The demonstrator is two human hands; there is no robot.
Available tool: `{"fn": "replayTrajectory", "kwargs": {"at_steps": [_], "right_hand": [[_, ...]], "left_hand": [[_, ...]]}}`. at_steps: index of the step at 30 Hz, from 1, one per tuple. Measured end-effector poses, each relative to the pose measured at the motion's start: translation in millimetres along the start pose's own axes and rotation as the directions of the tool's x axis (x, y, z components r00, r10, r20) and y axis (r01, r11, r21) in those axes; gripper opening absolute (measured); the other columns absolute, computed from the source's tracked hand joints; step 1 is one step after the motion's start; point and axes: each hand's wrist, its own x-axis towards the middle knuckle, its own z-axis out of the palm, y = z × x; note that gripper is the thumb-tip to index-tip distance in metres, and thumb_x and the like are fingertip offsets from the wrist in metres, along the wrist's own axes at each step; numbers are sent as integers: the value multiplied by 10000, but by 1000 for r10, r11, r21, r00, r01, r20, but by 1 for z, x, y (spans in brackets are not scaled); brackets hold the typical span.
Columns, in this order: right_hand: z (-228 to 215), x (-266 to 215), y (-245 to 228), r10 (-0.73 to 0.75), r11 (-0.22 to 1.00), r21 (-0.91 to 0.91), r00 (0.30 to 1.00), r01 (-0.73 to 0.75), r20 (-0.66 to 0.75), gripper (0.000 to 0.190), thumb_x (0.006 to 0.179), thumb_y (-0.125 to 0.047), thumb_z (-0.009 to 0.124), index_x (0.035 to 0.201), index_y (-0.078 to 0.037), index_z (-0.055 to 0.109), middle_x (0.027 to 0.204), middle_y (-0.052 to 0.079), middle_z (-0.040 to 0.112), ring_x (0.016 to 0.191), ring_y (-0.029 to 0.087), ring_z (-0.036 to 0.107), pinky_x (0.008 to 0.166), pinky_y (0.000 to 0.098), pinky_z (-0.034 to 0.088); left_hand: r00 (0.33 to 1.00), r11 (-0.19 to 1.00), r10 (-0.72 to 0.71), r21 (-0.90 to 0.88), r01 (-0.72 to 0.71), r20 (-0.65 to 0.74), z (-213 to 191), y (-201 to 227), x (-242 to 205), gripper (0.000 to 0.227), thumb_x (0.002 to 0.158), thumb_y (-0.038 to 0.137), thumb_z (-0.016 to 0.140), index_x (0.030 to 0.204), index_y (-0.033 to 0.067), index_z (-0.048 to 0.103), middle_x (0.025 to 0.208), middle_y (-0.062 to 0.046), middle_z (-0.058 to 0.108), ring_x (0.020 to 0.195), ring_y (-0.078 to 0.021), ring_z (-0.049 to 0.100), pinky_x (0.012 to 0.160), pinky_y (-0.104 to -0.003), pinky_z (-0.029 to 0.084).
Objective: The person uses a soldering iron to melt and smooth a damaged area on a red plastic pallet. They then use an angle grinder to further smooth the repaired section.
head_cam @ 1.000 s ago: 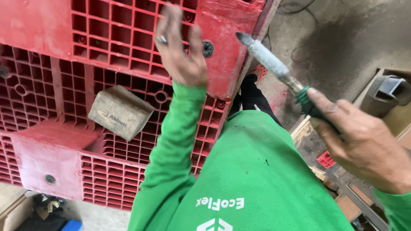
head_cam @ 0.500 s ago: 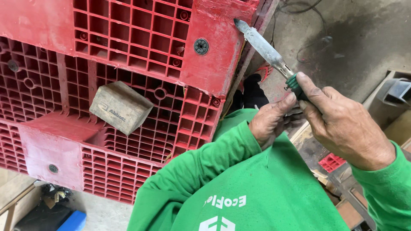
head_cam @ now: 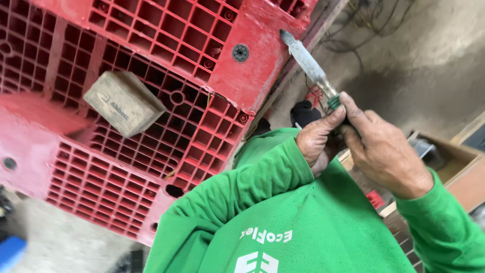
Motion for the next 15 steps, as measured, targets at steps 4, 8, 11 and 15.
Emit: {"fn": "replayTrajectory", "kwargs": {"at_steps": [4,8,11,15], "right_hand": [[-8,4,18,-193,949,259,981,180,26,742,897,-118,689,1562,-21,376,1322,269,629,1213,337,644,961,390,504],[-21,18,58,-278,849,507,941,148,192,733,921,-81,634,1587,-23,332,1372,197,621,1223,240,600,1020,327,465],[-31,33,85,-367,787,602,886,134,283,668,970,-78,588,1584,-21,331,1379,179,614,1256,233,598,1046,323,466],[-49,48,113,-469,783,599,793,169,389,563,1017,-93,560,1540,-11,369,1384,186,624,1313,244,593,1072,345,466]], "left_hand": [[982,986,165,-14,-167,-97,8,-5,3,265,1045,326,683,1153,87,716,1050,-27,737,967,-169,683,910,-350,533],[931,941,332,-7,-337,-151,29,-12,17,326,1057,370,664,1140,57,700,967,-46,741,860,-179,689,793,-337,551],[861,871,479,-33,-491,-171,54,-29,23,350,1040,383,655,1119,45,695,923,-69,743,814,-193,699,745,-334,565],[775,785,604,-24,-619,-186,76,-54,37,256,1010,261,677,1185,77,697,977,-34,719,877,-138,681,793,-298,547]]}}
